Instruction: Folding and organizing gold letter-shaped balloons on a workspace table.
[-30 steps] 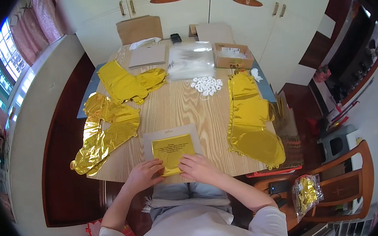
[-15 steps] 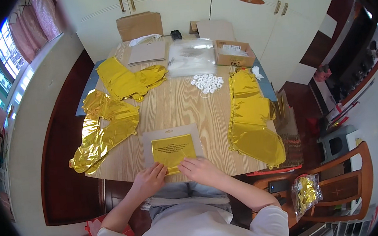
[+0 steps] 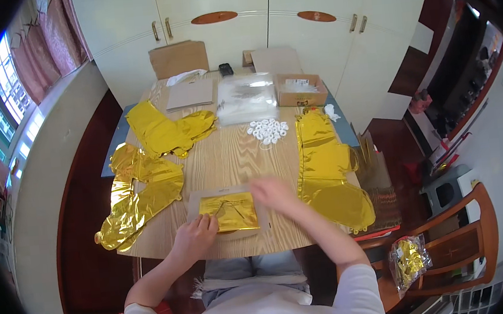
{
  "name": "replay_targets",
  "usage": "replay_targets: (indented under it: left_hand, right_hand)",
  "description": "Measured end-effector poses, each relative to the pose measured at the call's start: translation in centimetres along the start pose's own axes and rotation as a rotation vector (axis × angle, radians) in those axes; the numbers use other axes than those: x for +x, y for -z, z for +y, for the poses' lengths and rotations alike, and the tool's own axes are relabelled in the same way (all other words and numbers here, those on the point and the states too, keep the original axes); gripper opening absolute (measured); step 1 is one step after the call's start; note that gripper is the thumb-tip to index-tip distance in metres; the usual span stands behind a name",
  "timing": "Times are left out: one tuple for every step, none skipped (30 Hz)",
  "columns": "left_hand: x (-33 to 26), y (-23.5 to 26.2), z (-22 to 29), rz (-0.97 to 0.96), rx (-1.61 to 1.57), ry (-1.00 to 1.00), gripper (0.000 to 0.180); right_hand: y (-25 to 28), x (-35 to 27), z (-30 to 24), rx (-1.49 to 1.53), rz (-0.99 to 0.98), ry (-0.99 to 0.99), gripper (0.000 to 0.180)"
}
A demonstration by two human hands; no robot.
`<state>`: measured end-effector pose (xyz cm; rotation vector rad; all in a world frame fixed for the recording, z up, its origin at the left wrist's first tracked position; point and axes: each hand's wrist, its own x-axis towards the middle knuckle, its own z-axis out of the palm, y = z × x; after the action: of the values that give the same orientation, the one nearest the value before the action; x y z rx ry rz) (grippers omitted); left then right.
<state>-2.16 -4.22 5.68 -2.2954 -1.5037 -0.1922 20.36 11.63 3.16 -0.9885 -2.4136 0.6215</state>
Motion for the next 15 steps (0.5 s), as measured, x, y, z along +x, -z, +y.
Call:
replay_targets:
  left_hand:
    - [0.7, 0.7, -0.3, 0.008, -0.01, -0.007, 0.022]
    - [1.1, 1.1, -0.6, 0.012, -0.016, -0.006, 0.021]
    - [1.2, 1.3, -0.8, -0.012, -0.015, 0.008, 0.018]
    - [1.5, 1.3, -1.0, -0.031, -0.017, 0.017, 0.015]
    - [1.8, 1.4, -1.2, -0.05, -0.017, 0.029, 0.013]
    - [2.1, 1.6, -1.5, -0.077, -0.051, 0.033, 0.012]
    - [2.3, 2.0, -1.7, -0.108, -0.084, 0.04, 0.012]
    - [2.6, 2.4, -1.9, -0.137, -0.118, 0.044, 0.012]
    - [2.7, 2.6, -2.1, -0.156, -0.134, 0.054, 0.011]
    - [2.9, 2.7, -2.3, -0.173, -0.151, 0.061, 0.01]
    - [3.2, 2.8, -2.5, -0.188, -0.169, 0.063, 0.009]
    - [3.1, 2.8, -2.6, -0.201, -0.176, 0.066, 0.009]
    - [3.0, 2.7, -2.9, -0.215, -0.184, 0.068, 0.009]
    - [2.8, 2.9, -3.0, -0.225, -0.181, 0.075, 0.008]
    - [3.0, 3.3, -3.2, -0.237, -0.19, 0.076, 0.008]
  right_hand:
    - [0.2, 2.1, 2.8, -0.016, 0.069, -0.067, 0.019]
    - [0.6, 4.3, 5.0, -0.118, 0.129, -0.09, 0.018]
    - [0.5, 6.1, 6.8, -0.215, 0.185, -0.108, 0.018]
    - [0.2, 7.3, 8.4, -0.292, 0.216, -0.12, 0.018]
    - [-0.1, 8.5, 9.8, -0.368, 0.247, -0.13, 0.018]
    - [-0.5, 9.4, 11.0, -0.444, 0.277, -0.139, 0.017]
    - [-0.9, 10.1, 11.7, -0.49, 0.259, -0.153, 0.017]
    - [-1.2, 10.5, 12.6, -0.537, 0.242, -0.17, 0.016]
    - [-1.5, 10.7, 12.4, -0.581, 0.217, -0.185, 0.016]
    - [-1.6, 10.5, 12.4, -0.576, 0.228, -0.148, 0.016]
    - [-1.6, 10.1, 12.5, -0.574, 0.242, -0.115, 0.016]
    - [-1.4, 9.6, 11.7, -0.568, 0.249, -0.077, 0.016]
    - [-0.9, 9.1, 10.1, -0.443, 0.274, -0.086, 0.015]
    - [0.1, 8.4, 7.3, -0.315, 0.304, -0.086, 0.014]
    - [1.6, 7.4, 4.4, -0.194, 0.33, -0.1, 0.013]
